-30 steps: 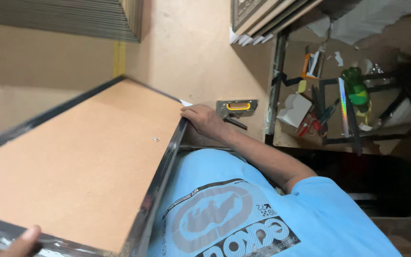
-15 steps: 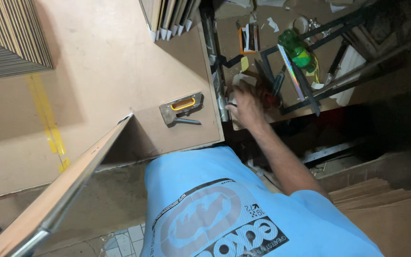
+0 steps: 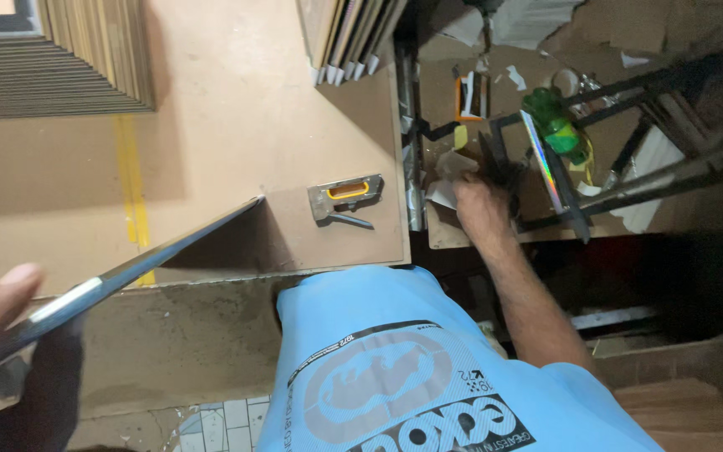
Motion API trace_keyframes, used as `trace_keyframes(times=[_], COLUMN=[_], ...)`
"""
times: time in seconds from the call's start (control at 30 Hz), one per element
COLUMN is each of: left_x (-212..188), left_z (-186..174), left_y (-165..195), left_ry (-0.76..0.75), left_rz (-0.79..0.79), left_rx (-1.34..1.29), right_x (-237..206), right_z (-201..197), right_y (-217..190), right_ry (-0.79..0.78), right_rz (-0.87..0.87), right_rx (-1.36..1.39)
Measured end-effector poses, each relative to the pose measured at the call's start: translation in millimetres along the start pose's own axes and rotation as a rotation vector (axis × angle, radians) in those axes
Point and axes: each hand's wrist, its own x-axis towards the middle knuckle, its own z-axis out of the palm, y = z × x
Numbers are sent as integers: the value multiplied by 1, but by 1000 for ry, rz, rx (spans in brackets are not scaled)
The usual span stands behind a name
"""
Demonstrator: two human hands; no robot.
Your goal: The person folds small white paper corner pieces by hand and uses a hand stapler to staple them onto the corners of a framed picture, working around the frame one corner at a time. They reposition the frame on the workbench between corners and press each protector flat.
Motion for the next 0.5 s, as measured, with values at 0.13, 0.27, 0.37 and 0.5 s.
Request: trace_keyframes(times=[0.13, 0.27, 0.37, 0.5], left_x=[-4, -8, -11, -16], left_z=[-16, -19, -20, -23], left_y=[11, 6, 0, -11], left_ry=[-28, 56, 103, 144], left_rz=[-55, -106, -108, -58], left_rx=[-6, 6, -8, -102], right_x=[8, 13, 8, 10], right_z=[-60, -105, -124, -134], right_y=[-77, -152, -197, -243], right_ry=[432, 236, 34, 40], right_rz=[-201, -394, -636, -758], right_rx=[241, 1454, 1915, 1770])
